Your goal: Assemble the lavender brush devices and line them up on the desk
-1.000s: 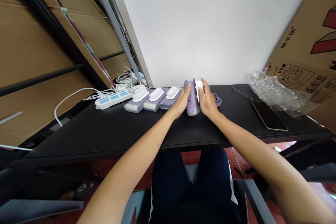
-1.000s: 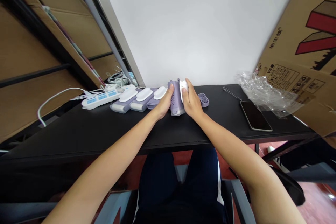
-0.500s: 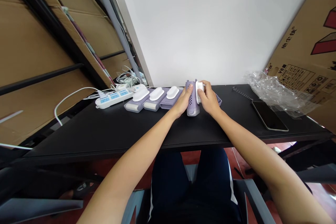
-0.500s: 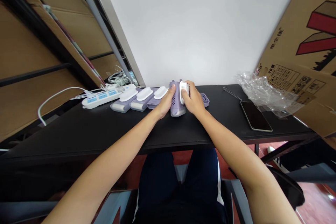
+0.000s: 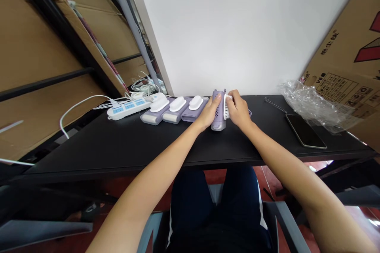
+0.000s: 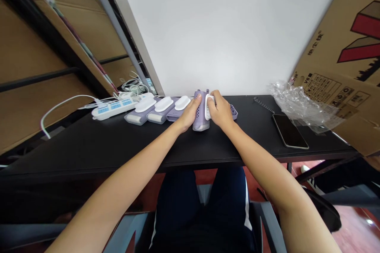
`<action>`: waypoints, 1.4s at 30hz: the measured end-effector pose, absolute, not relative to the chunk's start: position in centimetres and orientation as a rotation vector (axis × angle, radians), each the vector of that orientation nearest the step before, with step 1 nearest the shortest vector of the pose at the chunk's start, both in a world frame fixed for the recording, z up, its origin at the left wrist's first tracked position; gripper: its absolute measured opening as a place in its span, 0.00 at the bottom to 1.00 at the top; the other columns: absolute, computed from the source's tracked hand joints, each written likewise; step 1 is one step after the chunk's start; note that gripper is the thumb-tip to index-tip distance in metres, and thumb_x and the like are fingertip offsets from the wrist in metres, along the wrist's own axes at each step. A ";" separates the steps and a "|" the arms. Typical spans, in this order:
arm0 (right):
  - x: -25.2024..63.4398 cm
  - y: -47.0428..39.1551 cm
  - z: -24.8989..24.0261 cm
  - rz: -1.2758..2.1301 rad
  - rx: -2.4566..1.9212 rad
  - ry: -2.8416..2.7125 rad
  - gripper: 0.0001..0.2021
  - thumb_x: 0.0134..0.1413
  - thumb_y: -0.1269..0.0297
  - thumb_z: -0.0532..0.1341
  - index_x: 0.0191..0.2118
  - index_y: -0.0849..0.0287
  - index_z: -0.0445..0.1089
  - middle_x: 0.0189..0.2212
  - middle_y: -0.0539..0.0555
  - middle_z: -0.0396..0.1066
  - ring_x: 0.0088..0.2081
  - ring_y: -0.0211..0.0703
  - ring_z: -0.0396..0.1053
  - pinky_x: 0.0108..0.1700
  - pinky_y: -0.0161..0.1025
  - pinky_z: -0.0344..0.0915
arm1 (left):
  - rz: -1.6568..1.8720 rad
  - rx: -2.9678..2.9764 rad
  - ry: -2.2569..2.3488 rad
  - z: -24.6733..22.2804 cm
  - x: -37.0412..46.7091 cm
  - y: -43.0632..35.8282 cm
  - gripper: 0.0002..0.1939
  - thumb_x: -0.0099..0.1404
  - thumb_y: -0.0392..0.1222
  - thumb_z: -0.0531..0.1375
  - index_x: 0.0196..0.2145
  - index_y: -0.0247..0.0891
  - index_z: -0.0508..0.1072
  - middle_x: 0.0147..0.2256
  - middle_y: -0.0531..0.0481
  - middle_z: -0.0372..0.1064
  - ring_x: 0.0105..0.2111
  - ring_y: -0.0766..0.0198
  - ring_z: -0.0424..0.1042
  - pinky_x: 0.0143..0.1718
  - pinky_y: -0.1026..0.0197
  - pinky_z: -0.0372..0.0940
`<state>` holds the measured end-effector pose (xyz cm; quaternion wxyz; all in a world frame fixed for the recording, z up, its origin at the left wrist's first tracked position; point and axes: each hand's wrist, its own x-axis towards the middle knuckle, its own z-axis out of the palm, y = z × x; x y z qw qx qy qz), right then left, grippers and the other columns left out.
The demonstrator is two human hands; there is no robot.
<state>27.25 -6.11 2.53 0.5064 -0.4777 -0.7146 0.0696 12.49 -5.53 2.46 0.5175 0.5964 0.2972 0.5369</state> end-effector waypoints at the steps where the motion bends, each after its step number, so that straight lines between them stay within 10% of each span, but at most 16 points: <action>1: 27.3 -6.0 2.6 0.152 -1.145 -1.731 0.09 0.68 0.55 0.50 0.42 0.52 0.62 0.32 0.51 0.71 0.33 0.48 0.69 0.38 0.41 0.60 | 1.284 1.438 0.710 2.4 12.5 -5.5 0.28 0.71 0.63 0.56 0.57 0.39 0.71 0.55 0.41 0.75 0.61 0.47 0.70 0.63 0.49 0.63; 18: 31.1 -5.6 3.6 0.208 -1.151 -1.533 0.20 0.71 0.49 0.46 0.43 0.53 0.71 0.29 0.50 0.72 0.31 0.42 0.69 0.38 0.39 0.64 | 1.381 1.283 0.701 2.3 10.8 -4.0 0.31 0.67 0.67 0.59 0.55 0.42 0.74 0.51 0.42 0.77 0.58 0.47 0.73 0.61 0.47 0.66; 42: 35.6 -3.5 3.1 0.211 -2.143 -1.714 0.08 0.58 0.56 0.59 0.38 0.52 0.72 0.45 0.57 0.78 0.47 0.54 0.74 0.45 0.45 0.65 | 1.490 0.671 0.669 3.5 9.9 -3.3 0.29 0.71 0.64 0.53 0.55 0.38 0.74 0.45 0.43 0.80 0.48 0.54 0.79 0.52 0.54 0.74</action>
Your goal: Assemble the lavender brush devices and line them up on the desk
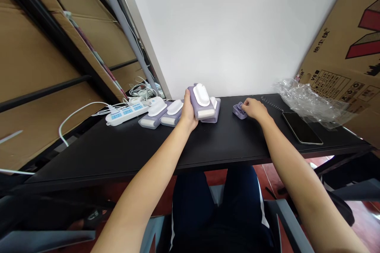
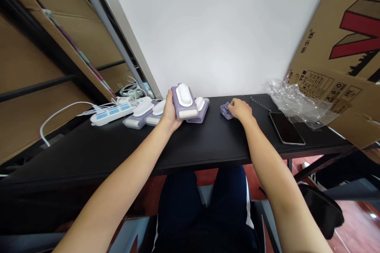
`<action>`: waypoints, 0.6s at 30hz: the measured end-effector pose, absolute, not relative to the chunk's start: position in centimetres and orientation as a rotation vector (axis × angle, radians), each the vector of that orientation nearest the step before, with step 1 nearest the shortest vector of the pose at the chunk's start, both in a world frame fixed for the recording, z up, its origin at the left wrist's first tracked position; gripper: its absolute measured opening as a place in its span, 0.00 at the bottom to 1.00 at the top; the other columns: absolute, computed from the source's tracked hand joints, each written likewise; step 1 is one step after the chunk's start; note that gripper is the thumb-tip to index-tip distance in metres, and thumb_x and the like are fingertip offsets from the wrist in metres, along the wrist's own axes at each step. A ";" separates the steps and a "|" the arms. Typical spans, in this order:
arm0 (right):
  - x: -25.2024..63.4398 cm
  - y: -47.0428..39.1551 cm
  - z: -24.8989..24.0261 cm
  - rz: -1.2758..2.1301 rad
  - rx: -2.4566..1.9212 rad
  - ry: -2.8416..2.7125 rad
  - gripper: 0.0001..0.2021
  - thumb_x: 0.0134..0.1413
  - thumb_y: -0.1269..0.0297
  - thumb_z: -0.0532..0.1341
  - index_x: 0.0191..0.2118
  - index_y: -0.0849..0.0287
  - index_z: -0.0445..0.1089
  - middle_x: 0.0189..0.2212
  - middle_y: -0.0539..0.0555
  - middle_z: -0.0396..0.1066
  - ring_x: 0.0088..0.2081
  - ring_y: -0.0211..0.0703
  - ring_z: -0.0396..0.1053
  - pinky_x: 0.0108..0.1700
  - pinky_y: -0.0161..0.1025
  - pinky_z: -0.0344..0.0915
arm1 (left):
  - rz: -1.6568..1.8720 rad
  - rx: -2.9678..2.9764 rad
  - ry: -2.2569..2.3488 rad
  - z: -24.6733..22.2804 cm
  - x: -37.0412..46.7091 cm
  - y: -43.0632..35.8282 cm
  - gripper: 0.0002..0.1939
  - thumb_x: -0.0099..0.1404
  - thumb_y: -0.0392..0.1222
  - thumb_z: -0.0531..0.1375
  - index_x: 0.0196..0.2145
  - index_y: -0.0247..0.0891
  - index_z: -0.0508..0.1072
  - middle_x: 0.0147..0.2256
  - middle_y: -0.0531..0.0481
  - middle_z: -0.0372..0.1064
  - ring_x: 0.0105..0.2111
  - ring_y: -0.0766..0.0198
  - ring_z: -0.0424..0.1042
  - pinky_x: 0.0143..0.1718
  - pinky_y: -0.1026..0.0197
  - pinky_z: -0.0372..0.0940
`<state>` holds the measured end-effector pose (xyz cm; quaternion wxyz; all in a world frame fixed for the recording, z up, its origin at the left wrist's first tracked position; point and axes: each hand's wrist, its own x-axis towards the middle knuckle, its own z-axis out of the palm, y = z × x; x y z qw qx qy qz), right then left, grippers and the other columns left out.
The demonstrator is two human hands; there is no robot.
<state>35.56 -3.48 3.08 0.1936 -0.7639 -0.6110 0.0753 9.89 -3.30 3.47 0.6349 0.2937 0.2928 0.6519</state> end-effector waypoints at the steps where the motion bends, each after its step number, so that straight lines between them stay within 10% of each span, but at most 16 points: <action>1: 35.6 -3.5 3.1 0.202 -2.117 -1.687 0.08 0.58 0.56 0.58 0.37 0.52 0.72 0.44 0.56 0.79 0.46 0.54 0.74 0.45 0.44 0.65 | 1.505 0.638 0.708 3.2 9.9 -2.9 0.26 0.73 0.61 0.53 0.54 0.39 0.74 0.45 0.44 0.80 0.47 0.55 0.80 0.52 0.55 0.74; 10: 35.8 -3.7 3.4 0.135 -1.971 -1.508 0.09 0.60 0.54 0.57 0.34 0.52 0.70 0.39 0.58 0.79 0.42 0.54 0.73 0.41 0.43 0.64 | 1.707 0.850 0.973 2.1 7.6 0.0 0.22 0.75 0.58 0.50 0.56 0.44 0.68 0.55 0.45 0.75 0.54 0.57 0.76 0.51 0.56 0.74; 18: 35.8 -3.7 3.4 0.156 -1.976 -1.503 0.09 0.60 0.54 0.56 0.35 0.51 0.69 0.41 0.57 0.79 0.43 0.55 0.73 0.42 0.44 0.63 | 1.861 1.345 1.508 1.2 5.0 0.8 0.28 0.70 0.58 0.57 0.62 0.44 0.64 0.66 0.40 0.62 0.70 0.52 0.56 0.70 0.51 0.52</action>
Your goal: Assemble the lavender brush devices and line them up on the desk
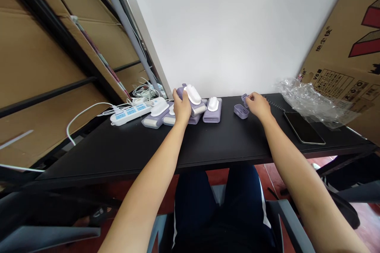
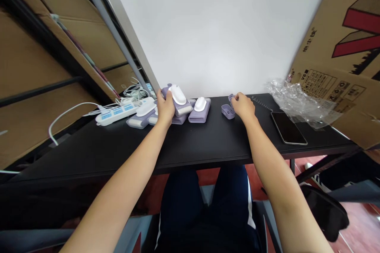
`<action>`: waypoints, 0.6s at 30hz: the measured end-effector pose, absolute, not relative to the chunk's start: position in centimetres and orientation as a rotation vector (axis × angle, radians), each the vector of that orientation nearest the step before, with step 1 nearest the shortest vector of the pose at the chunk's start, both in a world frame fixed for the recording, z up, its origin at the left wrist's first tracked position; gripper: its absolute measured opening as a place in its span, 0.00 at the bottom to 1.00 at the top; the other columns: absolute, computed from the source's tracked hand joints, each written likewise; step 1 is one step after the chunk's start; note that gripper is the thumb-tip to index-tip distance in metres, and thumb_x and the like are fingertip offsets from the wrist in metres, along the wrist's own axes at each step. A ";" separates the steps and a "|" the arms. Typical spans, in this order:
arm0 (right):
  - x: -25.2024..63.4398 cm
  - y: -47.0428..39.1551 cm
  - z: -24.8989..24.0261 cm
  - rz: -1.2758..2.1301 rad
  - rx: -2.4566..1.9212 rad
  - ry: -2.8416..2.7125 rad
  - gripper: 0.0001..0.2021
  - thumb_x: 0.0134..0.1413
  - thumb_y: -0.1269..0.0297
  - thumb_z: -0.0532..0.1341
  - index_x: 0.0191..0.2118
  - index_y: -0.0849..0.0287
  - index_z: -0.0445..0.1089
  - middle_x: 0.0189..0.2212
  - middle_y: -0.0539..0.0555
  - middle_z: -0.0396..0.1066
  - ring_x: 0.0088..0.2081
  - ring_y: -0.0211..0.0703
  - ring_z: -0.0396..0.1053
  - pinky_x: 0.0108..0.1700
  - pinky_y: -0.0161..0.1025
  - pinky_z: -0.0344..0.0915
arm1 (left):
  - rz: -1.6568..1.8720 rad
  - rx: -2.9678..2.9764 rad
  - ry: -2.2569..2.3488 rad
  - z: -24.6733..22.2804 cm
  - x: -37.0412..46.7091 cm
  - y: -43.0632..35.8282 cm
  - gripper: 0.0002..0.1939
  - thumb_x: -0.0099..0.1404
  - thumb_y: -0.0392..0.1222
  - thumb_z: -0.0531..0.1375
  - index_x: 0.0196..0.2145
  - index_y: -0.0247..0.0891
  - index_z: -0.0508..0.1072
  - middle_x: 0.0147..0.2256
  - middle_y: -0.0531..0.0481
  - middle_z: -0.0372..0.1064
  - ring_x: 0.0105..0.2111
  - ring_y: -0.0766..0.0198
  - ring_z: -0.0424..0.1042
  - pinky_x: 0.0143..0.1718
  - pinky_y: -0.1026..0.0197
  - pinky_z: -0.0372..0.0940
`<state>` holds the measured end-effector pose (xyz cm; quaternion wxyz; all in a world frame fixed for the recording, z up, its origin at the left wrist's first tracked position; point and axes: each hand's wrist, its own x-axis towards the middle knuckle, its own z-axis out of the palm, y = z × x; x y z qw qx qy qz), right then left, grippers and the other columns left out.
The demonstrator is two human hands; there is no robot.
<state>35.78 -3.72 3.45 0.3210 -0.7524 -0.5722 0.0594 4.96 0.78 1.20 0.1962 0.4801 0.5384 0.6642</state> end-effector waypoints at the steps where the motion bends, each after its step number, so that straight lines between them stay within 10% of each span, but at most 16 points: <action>1: 35.8 -3.7 3.4 0.158 -1.978 -1.507 0.09 0.60 0.54 0.56 0.35 0.51 0.69 0.41 0.57 0.79 0.43 0.55 0.73 0.42 0.44 0.63 | 1.824 1.360 1.548 1.1 4.7 0.9 0.27 0.69 0.59 0.58 0.60 0.45 0.66 0.64 0.40 0.66 0.69 0.51 0.58 0.69 0.50 0.52; 18: 34.8 -3.6 2.8 0.191 -2.004 -1.612 0.09 0.60 0.54 0.57 0.35 0.51 0.70 0.41 0.59 0.78 0.44 0.58 0.74 0.43 0.46 0.65 | 1.587 1.628 1.596 0.8 5.7 0.1 0.14 0.63 0.43 0.60 0.47 0.45 0.74 0.43 0.45 0.75 0.53 0.49 0.71 0.57 0.48 0.62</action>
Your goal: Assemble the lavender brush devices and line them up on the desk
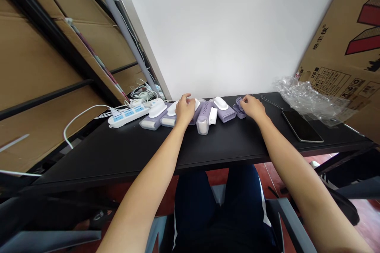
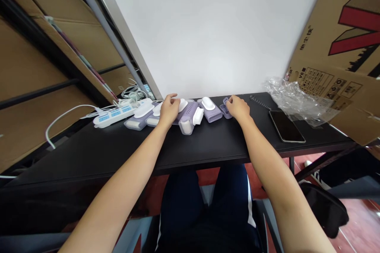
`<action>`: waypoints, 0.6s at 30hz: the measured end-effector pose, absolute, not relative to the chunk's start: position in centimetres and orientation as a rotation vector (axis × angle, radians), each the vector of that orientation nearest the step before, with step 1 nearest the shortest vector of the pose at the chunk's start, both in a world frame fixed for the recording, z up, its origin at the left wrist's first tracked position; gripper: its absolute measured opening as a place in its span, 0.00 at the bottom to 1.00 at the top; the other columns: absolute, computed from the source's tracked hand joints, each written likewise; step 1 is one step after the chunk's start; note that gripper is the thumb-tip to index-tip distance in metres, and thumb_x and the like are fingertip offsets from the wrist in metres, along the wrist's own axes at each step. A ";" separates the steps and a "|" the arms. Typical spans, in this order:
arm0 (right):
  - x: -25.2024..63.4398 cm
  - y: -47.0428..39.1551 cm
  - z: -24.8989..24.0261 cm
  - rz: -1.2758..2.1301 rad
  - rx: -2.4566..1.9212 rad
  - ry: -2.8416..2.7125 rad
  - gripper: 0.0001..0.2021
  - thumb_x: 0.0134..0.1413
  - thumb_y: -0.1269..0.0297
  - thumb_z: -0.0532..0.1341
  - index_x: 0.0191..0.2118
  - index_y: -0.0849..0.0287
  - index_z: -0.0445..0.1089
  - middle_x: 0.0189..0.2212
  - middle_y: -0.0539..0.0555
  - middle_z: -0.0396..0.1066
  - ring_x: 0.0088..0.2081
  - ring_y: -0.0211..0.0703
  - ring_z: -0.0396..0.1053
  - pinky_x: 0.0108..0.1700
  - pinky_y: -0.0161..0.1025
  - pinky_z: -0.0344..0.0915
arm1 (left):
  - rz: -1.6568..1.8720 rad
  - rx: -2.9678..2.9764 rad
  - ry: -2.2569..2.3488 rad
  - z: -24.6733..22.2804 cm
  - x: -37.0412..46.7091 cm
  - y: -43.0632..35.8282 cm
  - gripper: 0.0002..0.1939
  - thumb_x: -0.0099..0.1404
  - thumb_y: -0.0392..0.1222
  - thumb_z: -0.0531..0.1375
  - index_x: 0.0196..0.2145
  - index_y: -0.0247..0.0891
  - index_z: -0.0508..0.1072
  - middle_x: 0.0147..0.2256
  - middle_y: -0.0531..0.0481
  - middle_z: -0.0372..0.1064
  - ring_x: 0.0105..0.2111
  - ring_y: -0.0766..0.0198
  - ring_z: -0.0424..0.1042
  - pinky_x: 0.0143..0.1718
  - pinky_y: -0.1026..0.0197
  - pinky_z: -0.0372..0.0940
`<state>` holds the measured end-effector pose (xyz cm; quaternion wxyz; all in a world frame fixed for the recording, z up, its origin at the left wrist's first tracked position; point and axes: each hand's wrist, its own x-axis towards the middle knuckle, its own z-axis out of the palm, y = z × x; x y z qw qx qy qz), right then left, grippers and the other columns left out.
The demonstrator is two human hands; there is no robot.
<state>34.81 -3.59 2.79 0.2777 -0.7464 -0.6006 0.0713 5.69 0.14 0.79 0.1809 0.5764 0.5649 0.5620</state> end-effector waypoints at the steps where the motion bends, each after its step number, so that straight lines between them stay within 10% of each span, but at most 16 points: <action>1: 34.9 -3.5 2.8 0.193 -1.993 -1.600 0.09 0.59 0.54 0.57 0.35 0.51 0.70 0.40 0.58 0.78 0.43 0.57 0.74 0.43 0.46 0.65 | 1.595 1.633 1.586 1.0 5.7 0.0 0.13 0.64 0.43 0.59 0.46 0.44 0.75 0.43 0.46 0.75 0.51 0.50 0.71 0.56 0.49 0.63; 11: 32.2 -4.6 3.4 0.897 -1.104 -1.544 0.18 0.48 0.46 0.68 0.34 0.55 0.67 0.22 0.44 0.64 0.24 0.35 0.60 0.27 0.34 0.58 | 1.495 2.105 1.171 2.9 8.4 -3.7 0.14 0.71 0.50 0.57 0.44 0.42 0.79 0.46 0.46 0.78 0.50 0.54 0.73 0.57 0.54 0.62; 18: 29.8 -5.6 3.5 1.132 -0.909 -1.763 0.20 0.50 0.44 0.69 0.37 0.55 0.69 0.28 0.47 0.72 0.29 0.38 0.69 0.29 0.34 0.62 | 1.302 2.058 0.948 2.7 10.0 -4.8 0.15 0.67 0.56 0.62 0.38 0.41 0.79 0.35 0.50 0.77 0.38 0.59 0.72 0.46 0.58 0.66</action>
